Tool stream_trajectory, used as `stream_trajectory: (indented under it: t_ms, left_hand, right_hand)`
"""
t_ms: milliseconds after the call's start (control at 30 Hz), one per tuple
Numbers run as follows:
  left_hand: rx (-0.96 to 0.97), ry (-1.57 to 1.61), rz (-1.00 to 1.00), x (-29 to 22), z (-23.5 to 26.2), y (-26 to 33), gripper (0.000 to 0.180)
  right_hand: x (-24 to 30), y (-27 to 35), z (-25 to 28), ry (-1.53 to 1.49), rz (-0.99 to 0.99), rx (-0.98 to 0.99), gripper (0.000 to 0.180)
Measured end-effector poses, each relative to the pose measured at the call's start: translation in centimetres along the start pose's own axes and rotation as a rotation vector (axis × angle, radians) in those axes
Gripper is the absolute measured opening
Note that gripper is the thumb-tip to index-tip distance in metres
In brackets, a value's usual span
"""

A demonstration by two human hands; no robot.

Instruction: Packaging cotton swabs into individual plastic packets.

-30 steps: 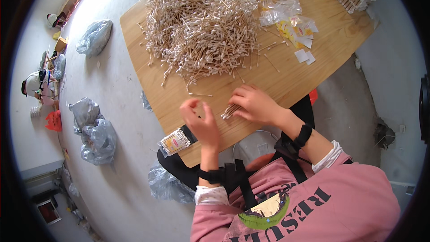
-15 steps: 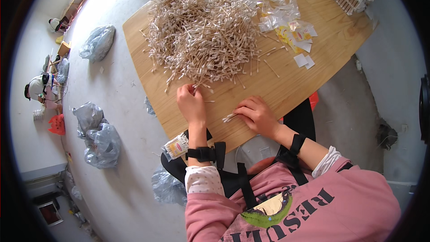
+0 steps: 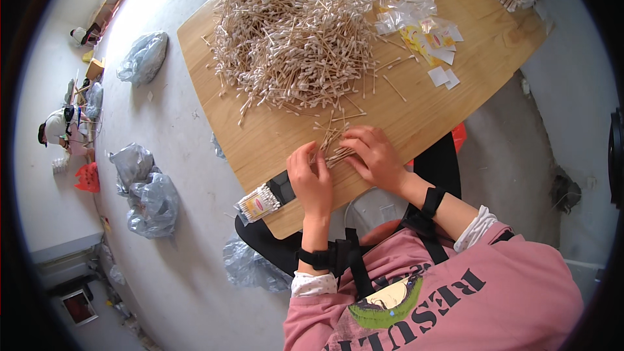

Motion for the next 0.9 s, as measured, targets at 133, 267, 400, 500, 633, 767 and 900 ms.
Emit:
stream_trajectory:
  t_ms: [133,267,400,500,633,767,900]
  left_hand:
    - [0.028,-0.034,-0.027,-0.4,0.2,0.6,0.036]
    - [0.152,-0.004,-0.093,-0.3,-0.5,0.8,0.041]
    - [0.165,0.036,-0.098,-0.7,0.0,1.1,0.043]
    - [0.108,-0.026,-0.12,-0.1,1.7,1.3,0.039]
    - [0.057,-0.217,-0.147,1.5,3.1,1.2,0.014]
    - [0.12,-0.237,-0.146,1.8,3.7,0.7,0.008]
    - [0.161,-0.244,-0.119,1.9,3.7,0.2,0.005]
  right_hand:
    - [0.5,-0.6,0.3,0.021,-0.039,0.06,0.062]
    - [0.0,-1.6,0.0,0.0,-0.022,0.167,0.07]
    - [-0.9,-2.6,-0.1,0.06,0.055,0.269,0.054]
    - [-1.9,-2.6,0.1,0.05,0.093,0.231,0.041]
    - [-2.0,-2.3,0.4,0.056,0.115,0.11,0.027]
    - [-2.1,-2.2,0.6,0.032,0.099,0.066,0.02]
    - [-2.2,-2.3,1.2,0.026,0.104,0.016,0.017]
Point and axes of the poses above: each hand's wrist, its own y-axis away from the middle knuckle, its own z-axis out of the back of the hand, x = y × z, the point moved 2 cm from there along -y, towards the middle knuckle, and after that the axes turned 12 degrees about -z, right-handed, at the moved point
